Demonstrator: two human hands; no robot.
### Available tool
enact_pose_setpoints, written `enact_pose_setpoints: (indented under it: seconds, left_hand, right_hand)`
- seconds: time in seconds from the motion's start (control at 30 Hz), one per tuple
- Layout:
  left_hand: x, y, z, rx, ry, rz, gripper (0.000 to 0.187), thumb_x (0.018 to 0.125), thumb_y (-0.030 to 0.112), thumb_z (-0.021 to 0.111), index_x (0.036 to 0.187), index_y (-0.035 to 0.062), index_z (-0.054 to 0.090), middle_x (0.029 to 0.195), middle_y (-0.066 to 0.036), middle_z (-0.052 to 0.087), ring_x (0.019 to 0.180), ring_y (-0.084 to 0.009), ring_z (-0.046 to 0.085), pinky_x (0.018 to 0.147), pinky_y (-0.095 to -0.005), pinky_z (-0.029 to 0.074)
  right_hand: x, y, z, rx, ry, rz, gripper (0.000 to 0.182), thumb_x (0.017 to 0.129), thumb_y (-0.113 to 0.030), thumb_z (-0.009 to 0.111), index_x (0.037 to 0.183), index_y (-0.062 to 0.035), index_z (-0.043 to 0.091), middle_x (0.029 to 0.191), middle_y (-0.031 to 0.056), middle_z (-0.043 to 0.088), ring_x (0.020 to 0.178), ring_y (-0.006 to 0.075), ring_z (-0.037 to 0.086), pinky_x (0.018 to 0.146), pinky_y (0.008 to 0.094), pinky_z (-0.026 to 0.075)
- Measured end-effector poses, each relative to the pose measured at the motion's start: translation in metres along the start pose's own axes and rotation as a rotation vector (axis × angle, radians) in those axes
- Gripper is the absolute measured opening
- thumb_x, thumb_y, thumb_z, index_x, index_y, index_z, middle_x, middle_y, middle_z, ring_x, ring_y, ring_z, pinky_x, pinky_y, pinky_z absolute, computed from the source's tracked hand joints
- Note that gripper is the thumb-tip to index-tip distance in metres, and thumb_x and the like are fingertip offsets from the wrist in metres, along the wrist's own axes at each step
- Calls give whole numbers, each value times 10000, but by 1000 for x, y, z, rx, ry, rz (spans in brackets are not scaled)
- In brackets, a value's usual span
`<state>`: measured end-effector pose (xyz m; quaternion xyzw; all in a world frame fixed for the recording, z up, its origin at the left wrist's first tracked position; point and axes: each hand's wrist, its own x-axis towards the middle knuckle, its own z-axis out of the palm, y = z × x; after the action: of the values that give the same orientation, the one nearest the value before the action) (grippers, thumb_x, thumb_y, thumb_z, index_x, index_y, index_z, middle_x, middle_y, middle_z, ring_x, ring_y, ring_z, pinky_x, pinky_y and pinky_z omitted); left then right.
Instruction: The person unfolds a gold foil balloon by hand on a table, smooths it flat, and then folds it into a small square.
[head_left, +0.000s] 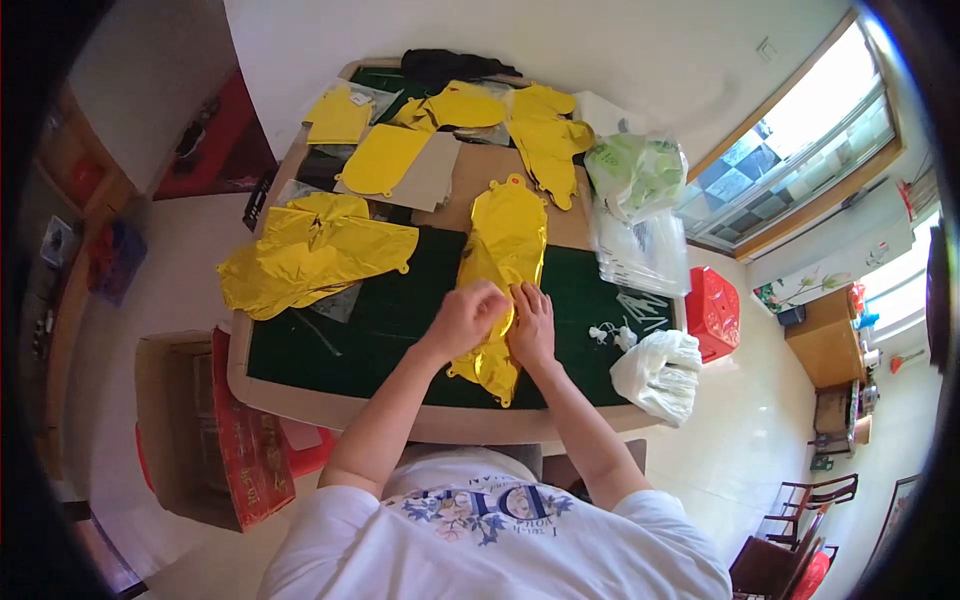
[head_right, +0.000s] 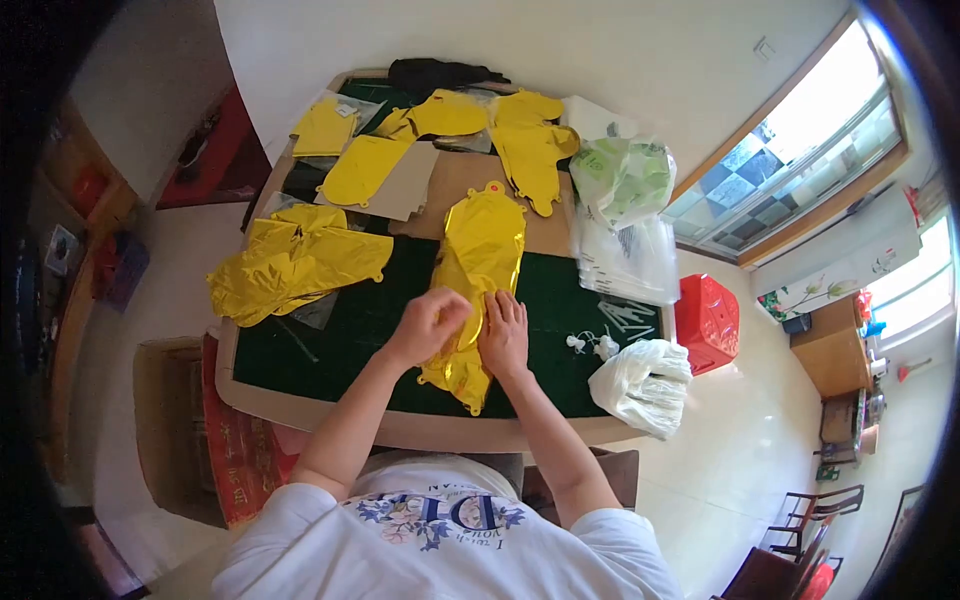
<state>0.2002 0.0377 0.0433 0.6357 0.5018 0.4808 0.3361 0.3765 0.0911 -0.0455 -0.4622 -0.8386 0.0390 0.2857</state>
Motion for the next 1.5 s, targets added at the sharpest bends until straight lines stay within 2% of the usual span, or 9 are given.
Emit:
enact_pose_setpoints:
  seconds: [0.13,0.4,0.53,0.6,0.77,1.0,1.2,1.33,1.5]
  left_hand:
    - [22,-79,-8,355,497,66,223,924,140,520,1102,17,575,1123,-163,600,1088,-338,551,929,-413,444]
    - [4,-57,-8,458,301,-135,614,861,341,632,1344,52,386,1361,-260,413,1275,-395,390,1063,-466,322]
    - [-32,-32,12,890,-130,-200,929,755,377,722,1482,148,191,1465,-277,248,1369,-399,273,1123,-472,242]
    - [-34,-37,10,866,-168,-235,908,801,265,681,1509,189,118,1504,-269,173,1391,-394,244,1125,-483,247]
    - [-34,-68,10,470,209,-153,725,809,-28,575,1458,178,327,1494,-243,253,1379,-409,266,1116,-480,269]
    - [-30,-39,20,664,-7,40,688,825,34,622,1433,253,384,1505,-178,276,1392,-363,266,1126,-544,218]
    - [-28,-30,14,723,-243,57,615,844,355,648,1400,210,428,1440,-149,386,1374,-316,315,1111,-604,186]
    - [4,-54,-6,441,-46,78,545,926,403,531,1371,99,451,1426,-146,418,1313,-314,404,1092,-526,276]
    - [43,-69,-41,-1071,49,-374,771,963,628,180,1364,26,448,1293,-182,552,1188,-277,549,1026,-395,401]
  right_hand:
    - [0,-2,0,6,13,1,362,890,-152,551,1234,-42,536,1268,160,507,1238,335,441,1065,493,326]
    - [0,-2,1,23,4,11,367,894,-157,547,1240,-38,533,1276,166,503,1237,341,440,1068,493,319]
    - [1,-3,0,30,-10,25,365,902,-159,538,1247,-39,530,1284,166,497,1249,340,428,1073,489,315]
    - [2,-3,0,27,-15,24,367,903,-161,537,1249,-39,529,1285,167,497,1249,340,428,1074,489,313]
    - [3,-5,-2,11,44,-9,331,879,-115,568,1196,-20,568,1230,183,539,1185,356,483,1041,463,354]
    - [1,-4,-4,31,-8,-3,457,781,-87,631,1224,-14,546,1279,187,506,1232,360,440,1071,466,319]
    - [-1,-4,-10,105,-70,19,531,783,-105,616,1297,-41,503,1333,170,470,1292,351,389,1112,479,261]
    - [-1,-1,1,7,-33,13,456,830,-121,604,1271,-41,522,1307,171,486,1251,350,426,1083,477,301]
    - [-1,-1,2,11,-9,6,375,898,-152,539,1253,-33,530,1299,167,493,1251,342,428,1076,488,312]
